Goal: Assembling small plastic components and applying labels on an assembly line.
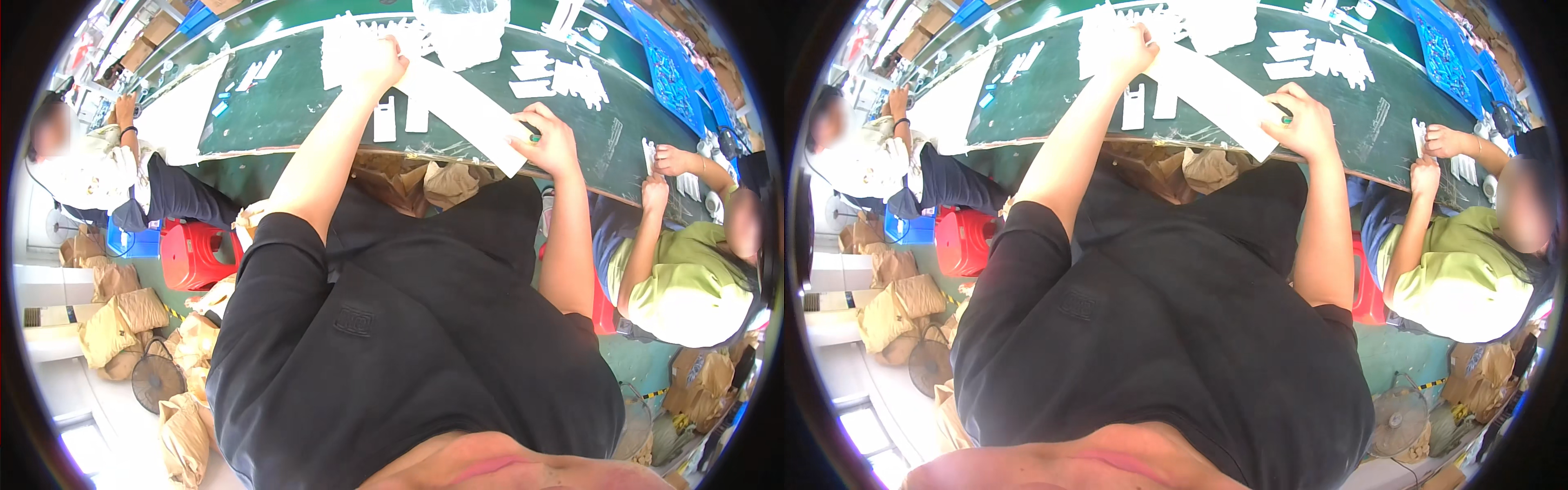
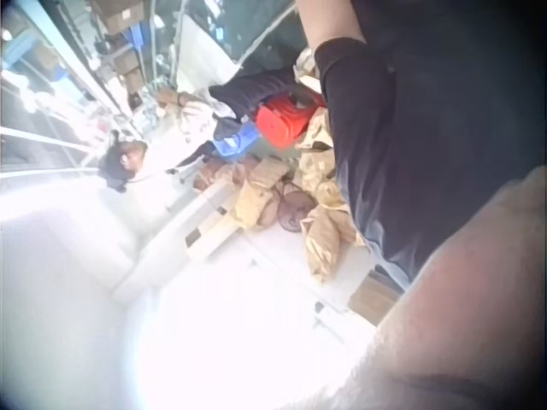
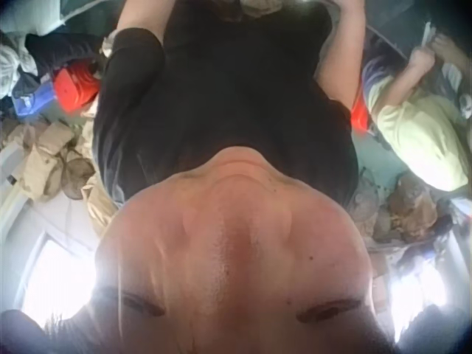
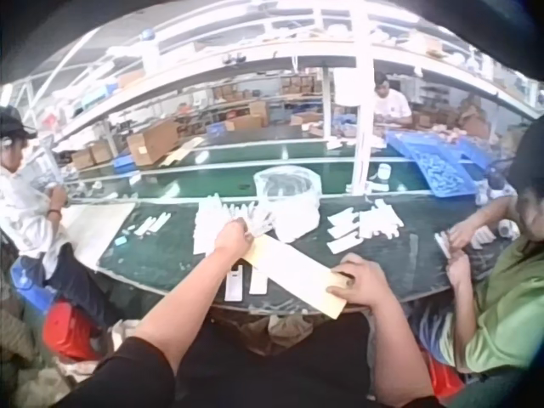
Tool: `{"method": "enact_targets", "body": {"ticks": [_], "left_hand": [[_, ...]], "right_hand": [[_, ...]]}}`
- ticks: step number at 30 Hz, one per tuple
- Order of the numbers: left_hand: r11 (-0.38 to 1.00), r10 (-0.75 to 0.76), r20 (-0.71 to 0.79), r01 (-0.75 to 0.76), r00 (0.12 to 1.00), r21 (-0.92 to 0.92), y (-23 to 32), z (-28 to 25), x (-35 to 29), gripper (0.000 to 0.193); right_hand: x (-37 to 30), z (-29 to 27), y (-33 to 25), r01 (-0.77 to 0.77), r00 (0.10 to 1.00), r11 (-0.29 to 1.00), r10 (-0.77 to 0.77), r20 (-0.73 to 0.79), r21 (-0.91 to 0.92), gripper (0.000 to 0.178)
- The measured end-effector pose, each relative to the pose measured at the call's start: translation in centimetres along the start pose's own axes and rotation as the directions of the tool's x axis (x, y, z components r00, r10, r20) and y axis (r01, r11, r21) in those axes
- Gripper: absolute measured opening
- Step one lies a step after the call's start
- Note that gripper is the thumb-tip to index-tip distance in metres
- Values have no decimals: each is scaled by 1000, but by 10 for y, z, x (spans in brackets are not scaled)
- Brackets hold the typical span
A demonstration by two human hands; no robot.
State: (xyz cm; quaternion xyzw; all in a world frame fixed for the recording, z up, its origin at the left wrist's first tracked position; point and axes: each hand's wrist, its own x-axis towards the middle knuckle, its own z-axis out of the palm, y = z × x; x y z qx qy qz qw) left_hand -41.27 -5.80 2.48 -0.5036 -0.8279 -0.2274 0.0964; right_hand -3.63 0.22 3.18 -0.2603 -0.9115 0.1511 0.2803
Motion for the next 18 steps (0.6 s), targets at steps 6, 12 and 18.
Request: {"method": "enact_targets", "body": {"ticks": [6, 12, 18], "left_hand": [[858, -44, -519, -234, 854, -457, -5, -66, -76, 13], [863, -234, -140, 139, 962, -485, -62, -81, -163, 19], [993, 56, 155, -39, 986, -110, -30, -90, -163, 27]], "right_hand": [[-10, 2, 11, -79, 997, 996, 79, -3, 40, 35], [-7, 1, 4, -67, 997, 995, 69, -21, 68, 33], [-7, 4, 9, -117, 992, 991, 119, -29, 70, 31]]}}
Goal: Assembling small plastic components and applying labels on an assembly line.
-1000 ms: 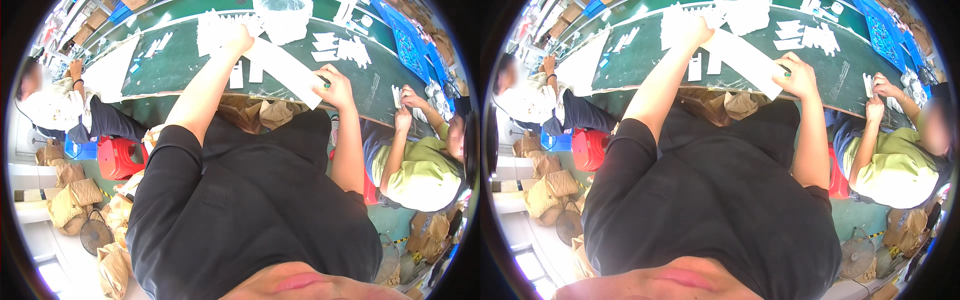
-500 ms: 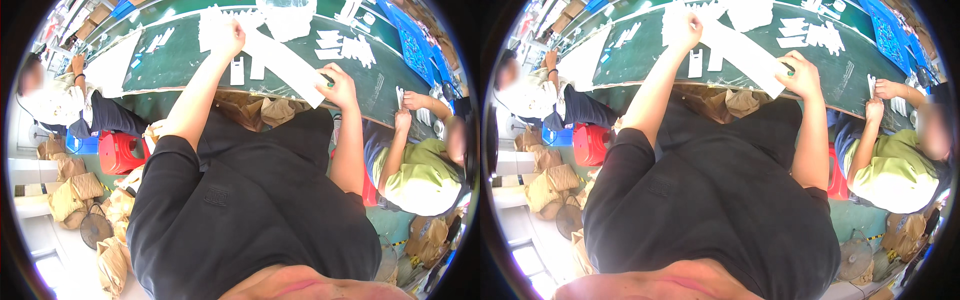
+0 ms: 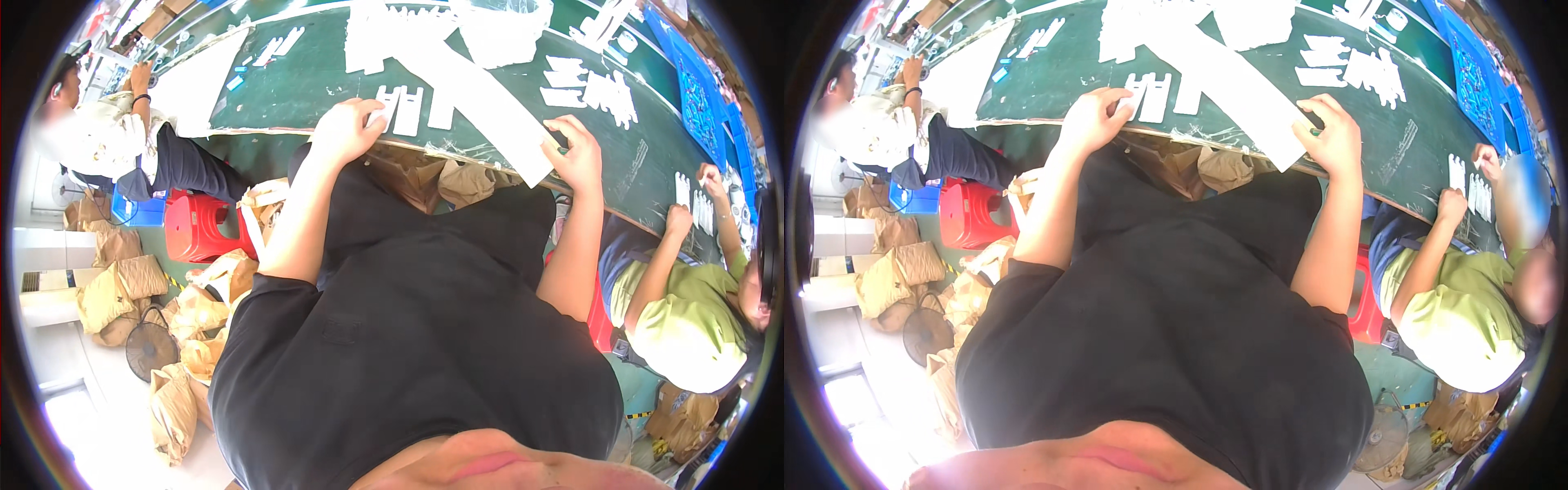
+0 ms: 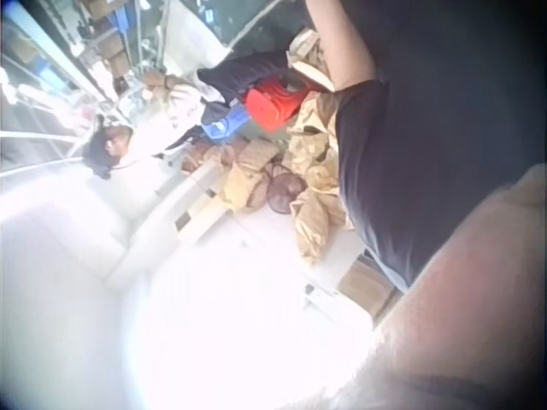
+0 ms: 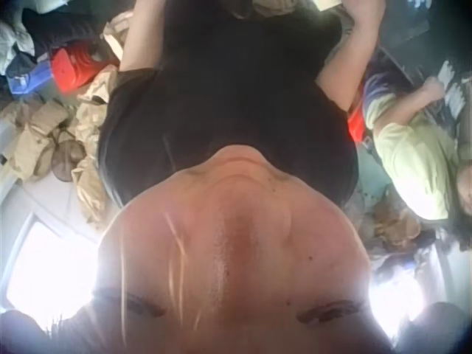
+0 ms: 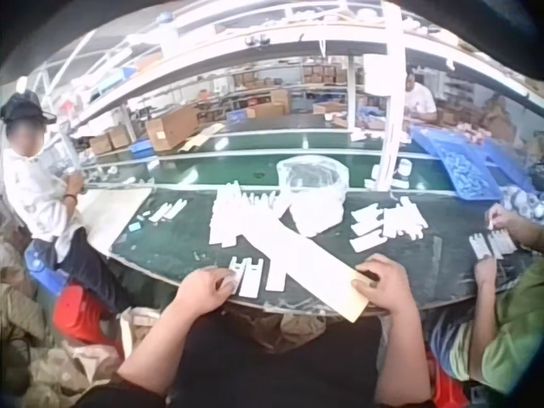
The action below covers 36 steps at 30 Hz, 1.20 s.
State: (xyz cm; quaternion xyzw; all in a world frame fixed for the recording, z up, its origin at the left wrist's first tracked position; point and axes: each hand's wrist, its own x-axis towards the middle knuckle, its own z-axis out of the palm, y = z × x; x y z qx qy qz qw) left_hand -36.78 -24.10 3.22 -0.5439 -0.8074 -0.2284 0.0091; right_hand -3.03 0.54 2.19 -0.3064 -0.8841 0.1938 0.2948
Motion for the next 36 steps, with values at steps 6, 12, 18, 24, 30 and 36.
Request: {"method": "enact_targets", "body": {"ticks": [6, 12, 18, 24, 30, 36], "left_hand": [[990, 144, -312, -135, 939, 50, 9, 16, 46, 25], [924, 383, -510, -328, 771, 197, 21, 25, 168, 17], [936, 16, -62, 7, 998, 352, 31, 44, 286, 32], [902, -195, 45, 161, 980, 401, 33, 77, 325, 59], [900, -114, -35, 118, 993, 420, 17, 93, 353, 50], [812, -208, -236, 34, 949, -582, 50, 66, 327, 21]], "right_hand": [[0, 2, 5, 51, 998, 998, -50, -44, 21, 31], [3, 1, -1, 101, 994, 992, -103, -26, -79, 33], [8, 4, 2, 74, 996, 997, -75, -51, -38, 27], [9, 4, 6, 51, 997, 998, -54, -62, -41, 22], [7, 0, 9, 38, 996, 999, -41, -77, -38, 22], [-2, 2, 21, -46, 996, 998, 43, -78, -31, 23]]}}
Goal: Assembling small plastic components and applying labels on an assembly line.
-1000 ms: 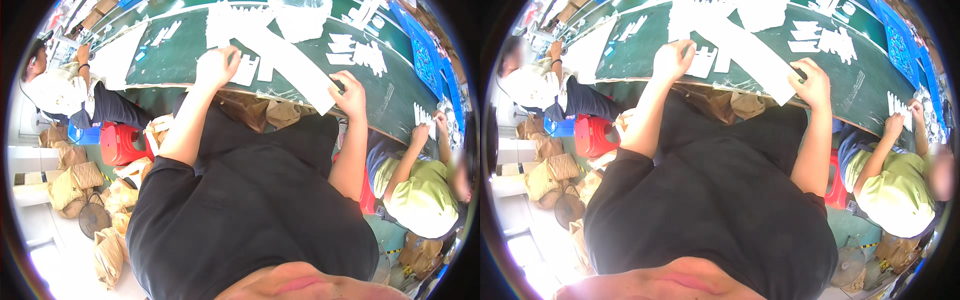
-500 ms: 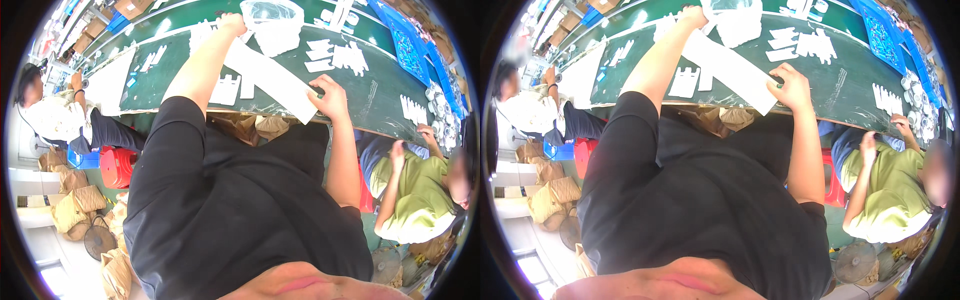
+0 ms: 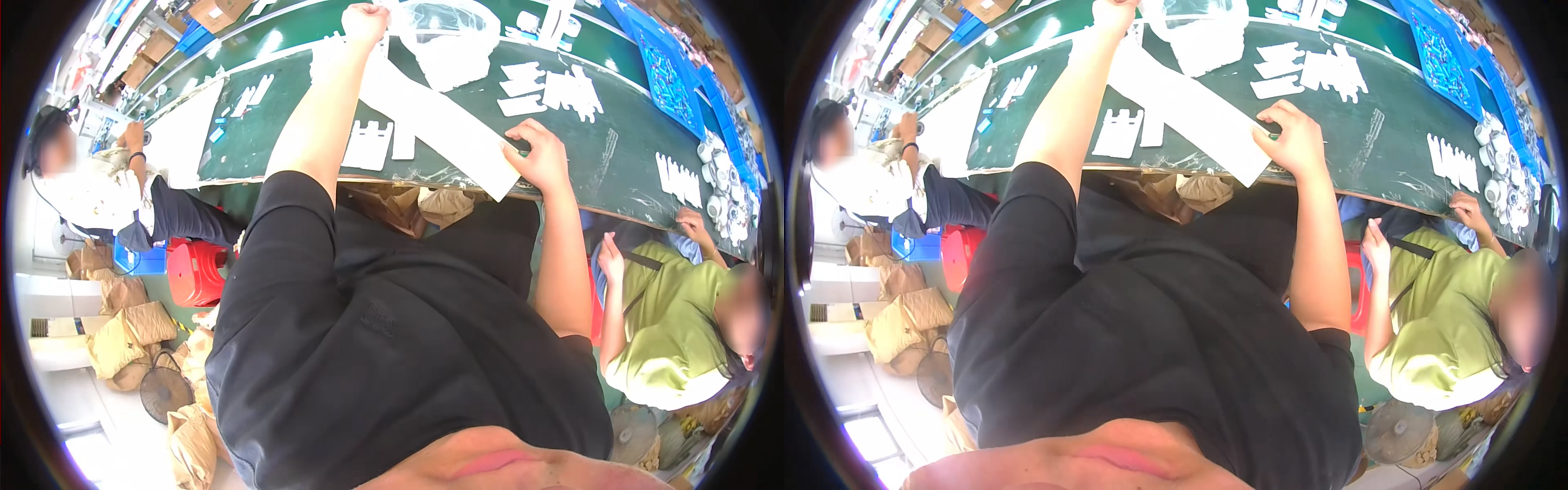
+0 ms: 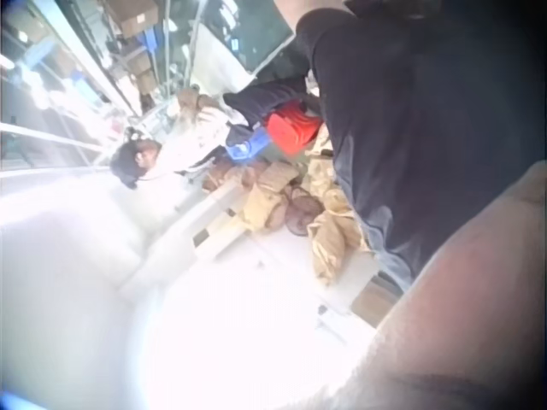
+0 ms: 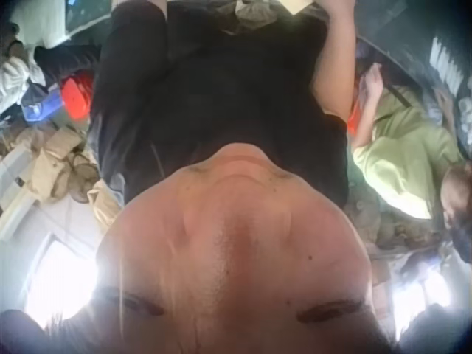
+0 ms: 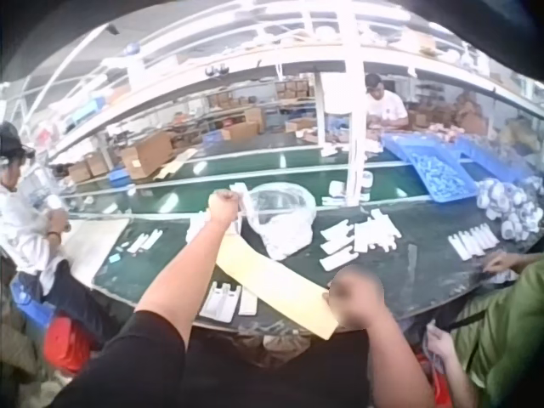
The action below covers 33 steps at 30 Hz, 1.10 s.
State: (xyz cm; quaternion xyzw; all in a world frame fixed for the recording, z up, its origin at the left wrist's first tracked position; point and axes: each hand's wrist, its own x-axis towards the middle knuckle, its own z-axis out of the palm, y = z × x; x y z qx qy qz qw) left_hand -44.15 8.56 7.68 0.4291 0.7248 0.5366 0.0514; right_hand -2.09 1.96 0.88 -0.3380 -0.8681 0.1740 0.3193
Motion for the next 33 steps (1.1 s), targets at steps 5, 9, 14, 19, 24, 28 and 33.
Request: {"method": "enact_targets", "body": {"ticks": [5, 9, 14, 19, 24, 28, 33], "left_hand": [[944, 88, -393, -202, 915, -259, 6, -70, -5, 15], [948, 141, -368, -232, 919, -217, 28, -102, -23, 14], [955, 291, -147, -276, 946, 111, 29, -169, -67, 22], [766, 239, 68, -232, 969, 600, -2, -225, -153, 27], [638, -130, 53, 43, 990, 769, -33, -223, -207, 29], [615, -170, 25, 86, 985, 784, -41, -192, -222, 31], [664, -23, 18, 1, 1000, 747, -41, -163, -233, 34]], "right_hand": [[11, 2, -22, 71, 997, 997, -71, 8, 43, 21], [7, 1, -22, 61, 998, 997, -62, 18, 52, 20], [3, 2, -15, 84, 996, 993, -84, -10, 81, 20], [5, 4, -16, 40, 999, 994, -36, -36, 106, 21], [5, 8, -14, 76, 997, 995, -74, -21, 66, 21], [5, 11, -6, 132, 991, 986, -132, -10, 103, 21], [4, 12, -6, 182, 983, 978, -182, -11, 106, 26]]}}
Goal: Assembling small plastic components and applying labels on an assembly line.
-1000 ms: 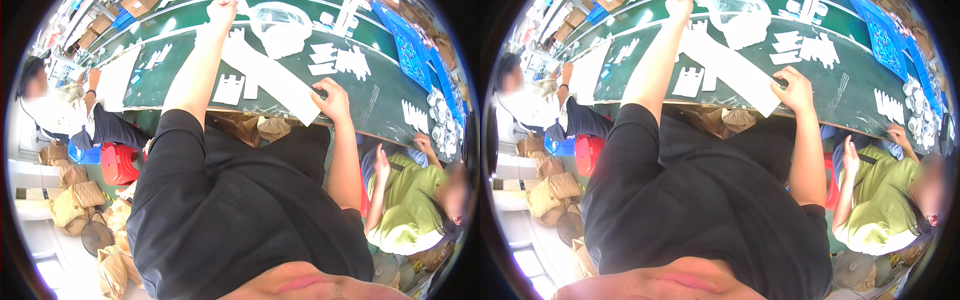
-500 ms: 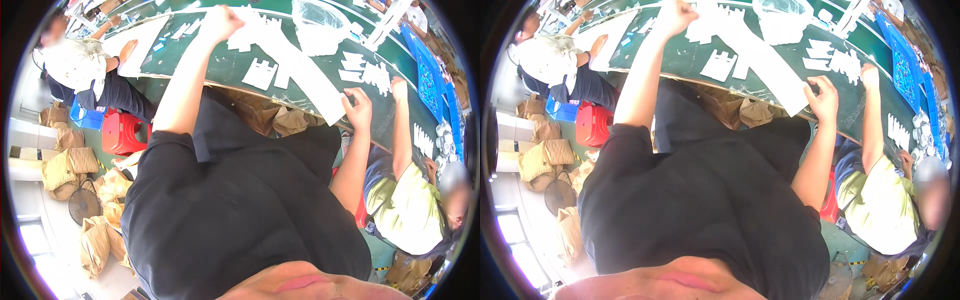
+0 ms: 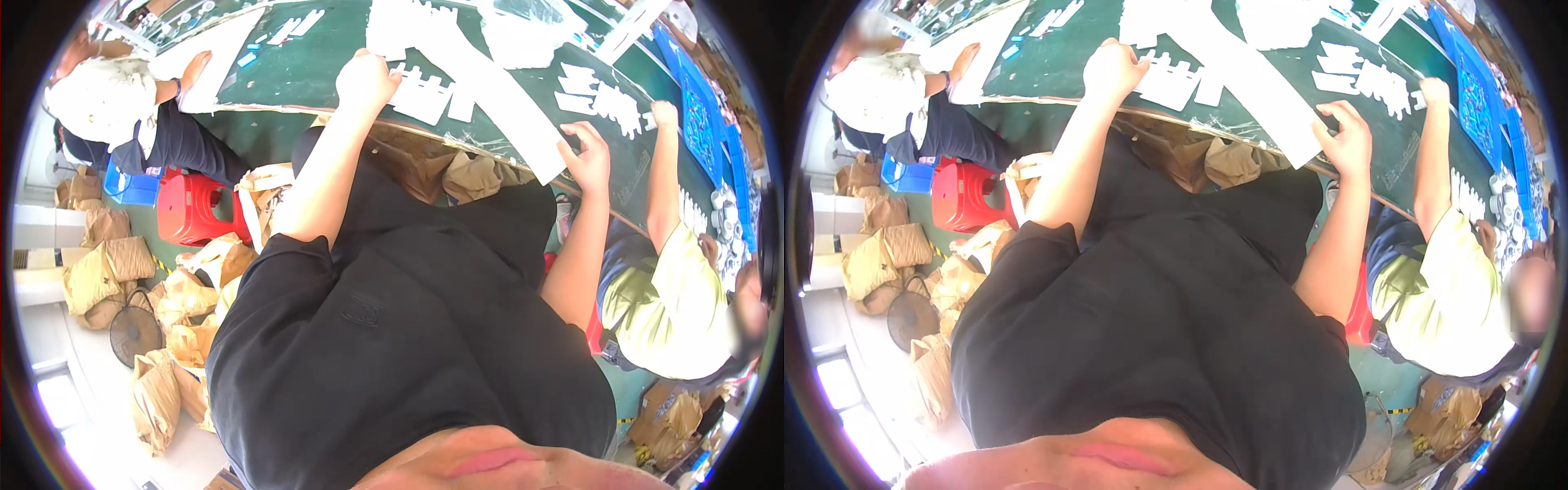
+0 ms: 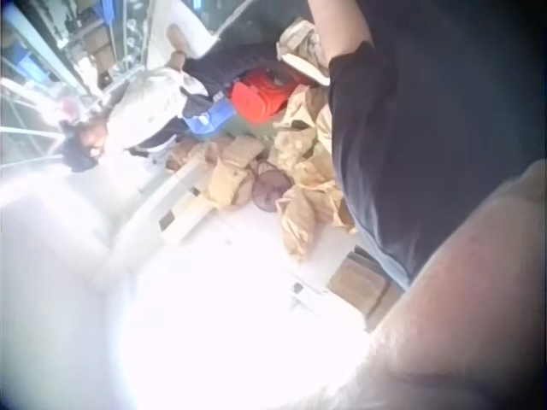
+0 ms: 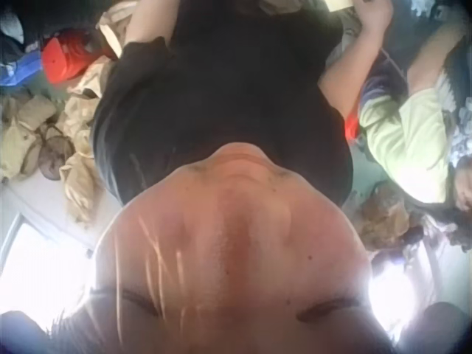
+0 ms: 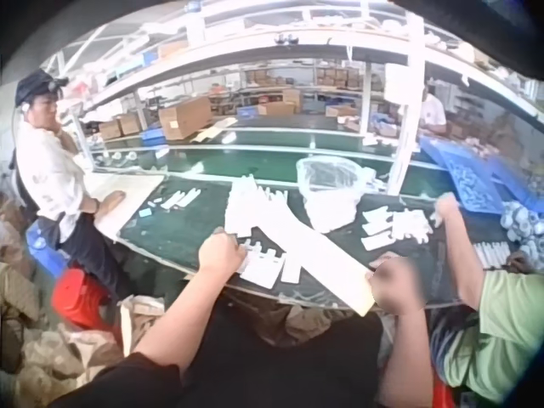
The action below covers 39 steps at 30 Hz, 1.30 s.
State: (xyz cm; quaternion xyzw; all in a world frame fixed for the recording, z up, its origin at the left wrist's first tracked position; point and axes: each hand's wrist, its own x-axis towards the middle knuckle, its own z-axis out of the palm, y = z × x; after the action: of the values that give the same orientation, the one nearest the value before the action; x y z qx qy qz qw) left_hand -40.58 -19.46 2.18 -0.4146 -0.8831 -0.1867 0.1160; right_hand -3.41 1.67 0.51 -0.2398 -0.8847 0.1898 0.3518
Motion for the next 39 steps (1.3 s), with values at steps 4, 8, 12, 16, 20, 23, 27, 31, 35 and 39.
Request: {"method": "enact_targets", "body": {"ticks": [4, 8, 12, 16, 20, 23, 27, 31, 35, 39], "left_hand": [[978, 78, -112, -98, 991, -186, 21, 3, 12, 35], [975, 130, -504, -203, 854, -93, 7, 69, 63, 56], [974, 41, -276, -100, 960, -203, 17, 57, 81, 61], [812, -166, 245, 273, 955, -515, 52, 13, 68, 57], [670, -212, 168, 268, 963, -692, 57, 39, 68, 50], [645, -78, -218, -118, 973, -755, 58, 47, 67, 30], [349, -94, -475, -417, 875, -839, 94, 33, 52, 19], [233, -27, -511, -492, 859, -839, 139, -23, -2, 21], [-192, 47, -470, -454, 881, -870, 154, -71, -60, 32], [-329, 182, -255, -186, 950, -926, 143, -88, -91, 31]], "right_hand": [[-3, -4, -1, -29, 1000, 1000, 29, -3, 8, 26], [6, -5, -16, -84, 996, 995, 86, 31, -51, 23], [3, -4, -12, -83, 996, 995, 83, 9, -59, 22], [-2, -8, -11, -131, 991, 989, 131, 3, -76, 22], [6, -7, -19, -118, 992, 987, 123, 36, -113, 22], [6, -7, -18, -86, 995, 992, 90, 50, -91, 22], [4, -5, 0, -20, 1000, 997, 19, 5, 77, 28], [-12, -6, 9, 44, 976, 910, 49, -212, 412, 41], [-36, -15, -51, -133, 935, 795, 299, -190, 592, 37], [-39, -39, -137, -179, 960, 637, 281, -9, 750, 41]]}}
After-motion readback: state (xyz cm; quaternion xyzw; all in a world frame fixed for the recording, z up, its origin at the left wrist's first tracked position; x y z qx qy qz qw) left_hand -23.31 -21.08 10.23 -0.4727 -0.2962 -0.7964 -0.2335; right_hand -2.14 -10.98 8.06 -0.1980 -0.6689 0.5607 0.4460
